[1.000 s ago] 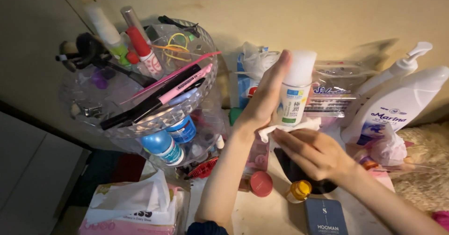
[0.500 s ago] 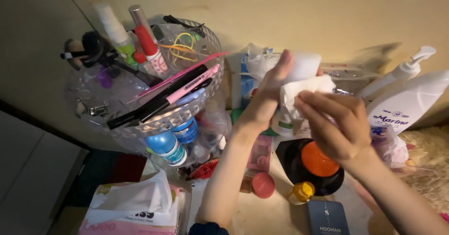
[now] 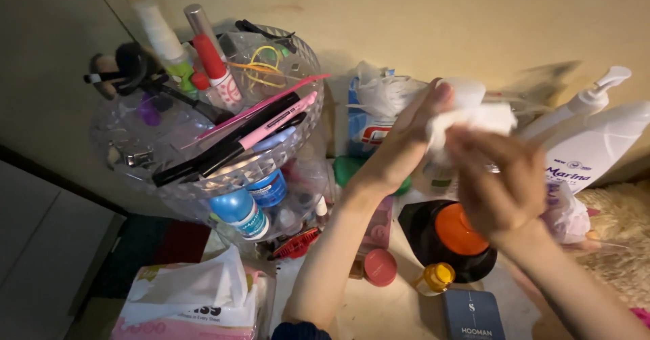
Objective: Wiping down various cosmetic bottles and makeup containers with a tissue to clean them.
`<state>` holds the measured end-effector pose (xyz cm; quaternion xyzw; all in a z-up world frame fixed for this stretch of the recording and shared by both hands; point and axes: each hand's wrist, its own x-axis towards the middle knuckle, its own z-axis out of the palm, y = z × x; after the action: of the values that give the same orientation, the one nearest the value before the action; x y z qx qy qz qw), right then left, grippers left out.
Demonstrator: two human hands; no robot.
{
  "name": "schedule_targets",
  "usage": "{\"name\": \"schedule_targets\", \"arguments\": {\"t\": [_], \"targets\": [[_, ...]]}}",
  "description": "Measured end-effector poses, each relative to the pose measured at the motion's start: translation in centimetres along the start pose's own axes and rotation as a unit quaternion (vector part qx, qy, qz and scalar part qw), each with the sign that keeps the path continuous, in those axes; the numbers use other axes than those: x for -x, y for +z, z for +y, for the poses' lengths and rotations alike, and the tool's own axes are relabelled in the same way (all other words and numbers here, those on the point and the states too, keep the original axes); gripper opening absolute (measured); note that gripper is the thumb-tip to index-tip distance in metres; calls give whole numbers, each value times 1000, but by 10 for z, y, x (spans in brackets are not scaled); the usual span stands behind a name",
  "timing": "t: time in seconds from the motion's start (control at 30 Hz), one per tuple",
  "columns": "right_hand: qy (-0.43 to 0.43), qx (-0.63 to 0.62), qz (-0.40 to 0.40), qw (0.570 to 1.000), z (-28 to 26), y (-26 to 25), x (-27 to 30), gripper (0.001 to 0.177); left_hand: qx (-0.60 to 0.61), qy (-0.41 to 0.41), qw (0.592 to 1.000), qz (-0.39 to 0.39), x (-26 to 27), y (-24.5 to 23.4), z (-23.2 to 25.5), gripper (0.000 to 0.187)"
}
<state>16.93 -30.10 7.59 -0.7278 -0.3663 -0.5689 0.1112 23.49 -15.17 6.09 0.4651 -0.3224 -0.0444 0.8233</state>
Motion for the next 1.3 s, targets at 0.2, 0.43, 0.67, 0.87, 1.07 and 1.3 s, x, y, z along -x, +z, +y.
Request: {"name": "schedule_targets", "arguments": {"t": [0.2, 0.43, 0.67, 0.87, 1.07, 1.3], "targets": [[-118, -109, -50, 986, -1, 14, 36, 25, -15, -19, 1000, 9, -1, -1, 14, 67], [-11, 3, -1, 1000, 16, 2, 10, 24, -31, -32, 999, -21, 1, 5, 19, 76], [-122, -93, -57, 986, 11, 12, 46, 31, -62, -60, 996, -2, -1, -6, 20, 76], [-153, -63, -21, 986, 30, 7, 22, 21, -79, -53, 995, -44, 0, -14, 7, 75], [-51, -14, 8, 999, 11, 9, 27, 25, -225, 62, 972, -13, 1, -23, -7, 76], [-167, -115, -83, 976, 11, 11, 39, 33, 11, -82, 996, -22, 0, -10, 14, 61]]}}
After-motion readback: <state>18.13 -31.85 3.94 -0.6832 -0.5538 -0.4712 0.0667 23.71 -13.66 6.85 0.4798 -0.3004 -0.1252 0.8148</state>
